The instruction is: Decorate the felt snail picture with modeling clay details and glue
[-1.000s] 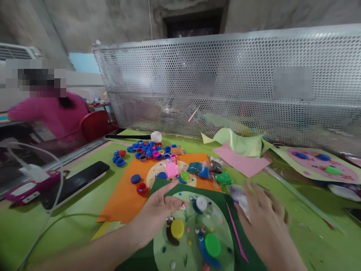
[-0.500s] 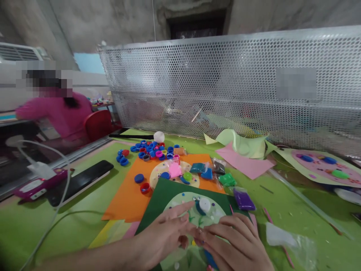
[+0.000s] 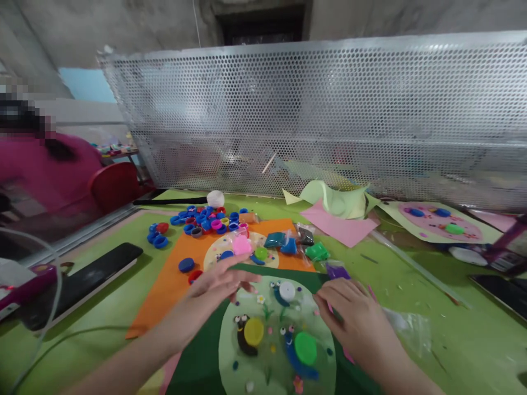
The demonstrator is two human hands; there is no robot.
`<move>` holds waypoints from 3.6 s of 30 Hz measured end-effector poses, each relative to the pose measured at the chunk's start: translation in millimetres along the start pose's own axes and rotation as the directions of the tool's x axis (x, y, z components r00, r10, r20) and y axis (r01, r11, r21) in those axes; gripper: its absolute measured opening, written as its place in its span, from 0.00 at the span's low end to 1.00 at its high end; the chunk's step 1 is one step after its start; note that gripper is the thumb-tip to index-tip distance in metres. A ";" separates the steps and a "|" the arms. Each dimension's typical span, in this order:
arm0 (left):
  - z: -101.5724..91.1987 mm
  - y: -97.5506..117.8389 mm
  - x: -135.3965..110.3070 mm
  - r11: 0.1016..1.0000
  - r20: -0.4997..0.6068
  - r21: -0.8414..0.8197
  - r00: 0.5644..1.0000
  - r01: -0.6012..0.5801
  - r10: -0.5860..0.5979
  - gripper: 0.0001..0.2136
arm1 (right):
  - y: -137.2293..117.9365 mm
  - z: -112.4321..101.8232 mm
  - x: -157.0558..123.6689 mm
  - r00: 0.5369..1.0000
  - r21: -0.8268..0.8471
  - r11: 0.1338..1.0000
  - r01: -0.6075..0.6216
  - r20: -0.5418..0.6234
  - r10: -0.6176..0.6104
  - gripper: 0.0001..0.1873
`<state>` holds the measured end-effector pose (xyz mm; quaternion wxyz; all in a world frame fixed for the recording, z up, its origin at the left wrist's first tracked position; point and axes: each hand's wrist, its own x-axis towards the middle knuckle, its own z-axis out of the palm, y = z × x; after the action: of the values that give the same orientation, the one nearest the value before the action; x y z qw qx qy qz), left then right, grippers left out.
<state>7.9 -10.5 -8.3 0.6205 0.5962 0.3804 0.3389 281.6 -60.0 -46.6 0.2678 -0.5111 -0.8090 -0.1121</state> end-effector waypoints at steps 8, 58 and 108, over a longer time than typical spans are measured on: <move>-21.6 -6.1 5.9 0.706 -0.042 0.704 0.987 -0.083 0.158 0.15 | 9.0 16.5 -15.7 0.984 0.081 0.983 -0.162 0.089 0.155 0.15; -20.4 -23.1 -13.3 0.196 0.078 0.978 0.997 -0.072 -0.025 0.37 | 7.0 5.9 -18.9 0.968 -0.103 0.984 0.147 0.220 -0.121 0.33; -17.7 -22.0 -13.5 0.214 0.042 0.977 0.992 -0.015 -0.122 0.36 | 7.6 -5.2 -14.9 0.943 -0.246 0.920 0.307 0.206 -0.260 0.35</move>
<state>-14.8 -15.1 -29.4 0.1414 0.8572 0.4944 -0.0286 295.0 -70.4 -51.2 0.1055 -0.4280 -0.8710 -0.2168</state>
